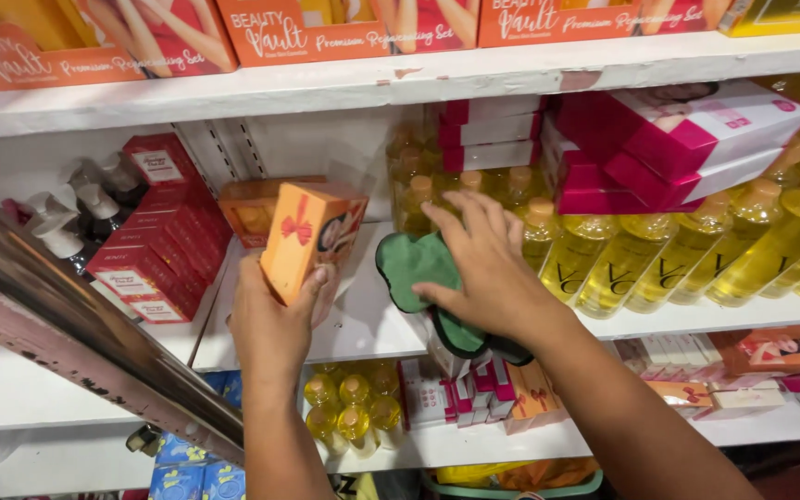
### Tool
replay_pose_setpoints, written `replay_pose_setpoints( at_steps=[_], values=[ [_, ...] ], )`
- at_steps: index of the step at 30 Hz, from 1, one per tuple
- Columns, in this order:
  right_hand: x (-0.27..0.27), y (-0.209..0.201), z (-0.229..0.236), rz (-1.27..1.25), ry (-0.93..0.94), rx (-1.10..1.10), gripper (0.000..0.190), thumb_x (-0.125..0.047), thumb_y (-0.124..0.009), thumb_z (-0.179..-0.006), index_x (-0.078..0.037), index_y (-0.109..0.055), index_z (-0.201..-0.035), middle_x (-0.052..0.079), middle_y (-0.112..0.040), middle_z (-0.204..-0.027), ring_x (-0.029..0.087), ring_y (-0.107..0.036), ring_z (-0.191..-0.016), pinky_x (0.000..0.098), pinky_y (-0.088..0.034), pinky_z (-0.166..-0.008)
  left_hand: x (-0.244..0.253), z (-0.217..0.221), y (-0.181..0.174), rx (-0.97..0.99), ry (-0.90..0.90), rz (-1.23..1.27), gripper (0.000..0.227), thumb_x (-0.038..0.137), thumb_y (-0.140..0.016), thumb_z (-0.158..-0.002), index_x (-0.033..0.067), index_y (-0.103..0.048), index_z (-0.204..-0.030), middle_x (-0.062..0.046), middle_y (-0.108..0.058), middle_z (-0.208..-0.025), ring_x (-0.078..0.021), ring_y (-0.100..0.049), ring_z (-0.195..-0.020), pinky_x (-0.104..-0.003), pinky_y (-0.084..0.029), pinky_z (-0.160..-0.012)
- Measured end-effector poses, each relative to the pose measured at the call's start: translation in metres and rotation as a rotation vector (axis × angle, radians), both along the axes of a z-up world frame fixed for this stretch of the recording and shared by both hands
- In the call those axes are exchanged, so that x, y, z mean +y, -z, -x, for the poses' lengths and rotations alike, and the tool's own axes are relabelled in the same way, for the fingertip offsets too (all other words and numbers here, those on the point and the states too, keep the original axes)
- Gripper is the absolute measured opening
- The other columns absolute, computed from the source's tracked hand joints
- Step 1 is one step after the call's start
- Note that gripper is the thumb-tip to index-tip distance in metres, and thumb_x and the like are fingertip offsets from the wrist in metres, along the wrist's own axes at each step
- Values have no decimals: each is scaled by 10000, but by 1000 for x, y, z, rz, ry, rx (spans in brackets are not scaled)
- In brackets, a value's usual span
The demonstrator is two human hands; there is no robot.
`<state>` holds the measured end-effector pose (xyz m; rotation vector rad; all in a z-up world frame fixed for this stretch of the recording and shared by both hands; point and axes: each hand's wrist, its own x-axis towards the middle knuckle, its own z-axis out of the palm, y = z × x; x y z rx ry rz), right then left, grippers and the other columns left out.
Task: Cleaning and organizing various beauty product sets on a retail shelf using a cloth.
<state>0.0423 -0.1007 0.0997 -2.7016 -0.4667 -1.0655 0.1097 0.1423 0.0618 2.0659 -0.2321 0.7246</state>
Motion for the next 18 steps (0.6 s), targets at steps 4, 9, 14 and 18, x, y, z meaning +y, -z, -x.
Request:
replay_pose_setpoints(
  at_steps=[4, 9, 14, 18],
  values=[
    [26, 7, -13, -248, -57, -35, 713, -191, -817, -842, -38, -471, -1446, 193, -450, -1469, 381, -441, -1336, 476, -343, -1128, 8, -12, -4, 121, -61, -209, 586, 333, -857, -781, 66, -570, -1217, -204, -675, -1111, -427, -631, -1050, -532, -468, -867],
    [88, 34, -31, -791, -243, 302, 793, -37, -618, -832, -30, -307, -1562, 190, -366, -1621, 305, -676, -977, 385, -573, -826, 27, -57, 25, 290, 122, -550, 546, 360, -858, -762, 88, -639, -1182, -215, -625, -1212, -404, -536, -1209, -549, -410, -1047],
    [99, 82, -67, -587, -75, 285, 1017, -88, -807, -770, 49, -186, -1563, 285, -369, -1507, 412, -544, -1229, 444, -465, -1022, 30, -76, 31, 284, 97, -775, 491, 167, -829, -689, 137, -699, -1162, -136, -668, -1207, -328, -439, -1332, -679, -103, -1182],
    [111, 108, -86, -873, -21, 516, 1052, -176, -807, -784, 47, -123, -1552, 246, -498, -1405, 315, -624, -1163, 375, -507, -978, 25, -83, 17, 444, 184, -739, 559, 252, -879, -682, 142, -692, -1197, -104, -667, -1227, -296, -427, -1354, -701, -99, -1183]
  ],
)
